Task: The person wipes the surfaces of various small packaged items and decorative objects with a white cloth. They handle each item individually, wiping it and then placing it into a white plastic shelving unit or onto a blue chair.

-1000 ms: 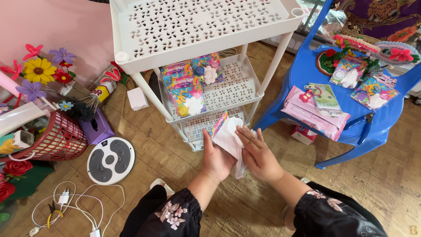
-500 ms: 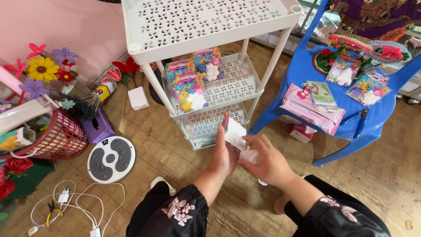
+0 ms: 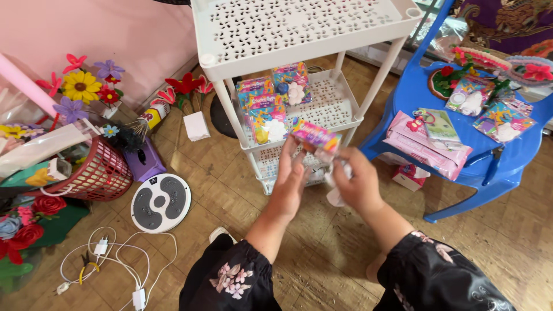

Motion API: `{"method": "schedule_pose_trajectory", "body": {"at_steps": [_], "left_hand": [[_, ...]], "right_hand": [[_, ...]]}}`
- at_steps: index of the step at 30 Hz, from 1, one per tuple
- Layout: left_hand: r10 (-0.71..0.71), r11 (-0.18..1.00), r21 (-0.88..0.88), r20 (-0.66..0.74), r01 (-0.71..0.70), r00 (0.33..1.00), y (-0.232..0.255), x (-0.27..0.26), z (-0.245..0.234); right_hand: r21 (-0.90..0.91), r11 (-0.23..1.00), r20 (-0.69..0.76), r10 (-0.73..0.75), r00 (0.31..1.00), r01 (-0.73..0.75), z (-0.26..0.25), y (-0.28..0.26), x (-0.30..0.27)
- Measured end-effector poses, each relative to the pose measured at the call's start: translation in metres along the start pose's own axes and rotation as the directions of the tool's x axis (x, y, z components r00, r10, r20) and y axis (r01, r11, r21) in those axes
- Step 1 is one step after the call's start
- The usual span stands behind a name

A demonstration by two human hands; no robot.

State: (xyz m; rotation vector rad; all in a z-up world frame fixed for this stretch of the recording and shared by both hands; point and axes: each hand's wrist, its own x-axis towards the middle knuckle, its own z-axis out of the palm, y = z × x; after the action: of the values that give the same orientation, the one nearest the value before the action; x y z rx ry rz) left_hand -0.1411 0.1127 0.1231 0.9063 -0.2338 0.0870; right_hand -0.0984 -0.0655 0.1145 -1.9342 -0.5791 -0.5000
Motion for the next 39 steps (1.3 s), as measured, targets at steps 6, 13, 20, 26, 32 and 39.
{"method": "schedule_pose_trajectory", "body": {"at_steps": [6, 13, 20, 26, 32, 39], "left_hand": [[0.039, 0.935, 0.355, -0.105, 0.001, 0.994, 0.028, 0.027, -0.018], [0.282, -0.045, 0.955, 0.295, -0.294, 0.913, 0.035, 0.073, -0.022], [0.226, -0.101, 0.974, 0.223, -0.205, 0.948, 0.018, 0.106, -0.029], [0.263, -0.217, 0.972, -0.037, 0.096, 0.964, 0.014, 0.118, -0.043], [0.264, -0.211, 0.977, 0.036, 0.021, 0.964, 0.014, 0.118, -0.055], [0.249, -0.201, 0.98, 0.058, -0.007, 0.967, 0.014, 0.118, -0.063]], "right_hand": [[0.591, 0.697, 0.055, 0.466, 0.883, -0.405, 0.008, 0.047, 0.062], [0.493, 0.733, 0.004, 0.537, 0.843, -0.469, 0.016, 0.045, 0.125], [0.033, 0.988, -0.078, 0.154, 0.985, -0.152, 0.042, 0.031, 0.144], [-0.029, 0.924, 0.001, 0.381, 0.925, -0.381, 0.053, 0.045, 0.161], [-0.043, 0.959, 0.153, 0.284, 0.947, -0.281, 0.074, 0.06, 0.175], [-0.261, 0.961, 0.208, 0.15, 0.967, -0.093, 0.085, 0.049, 0.175]]}}
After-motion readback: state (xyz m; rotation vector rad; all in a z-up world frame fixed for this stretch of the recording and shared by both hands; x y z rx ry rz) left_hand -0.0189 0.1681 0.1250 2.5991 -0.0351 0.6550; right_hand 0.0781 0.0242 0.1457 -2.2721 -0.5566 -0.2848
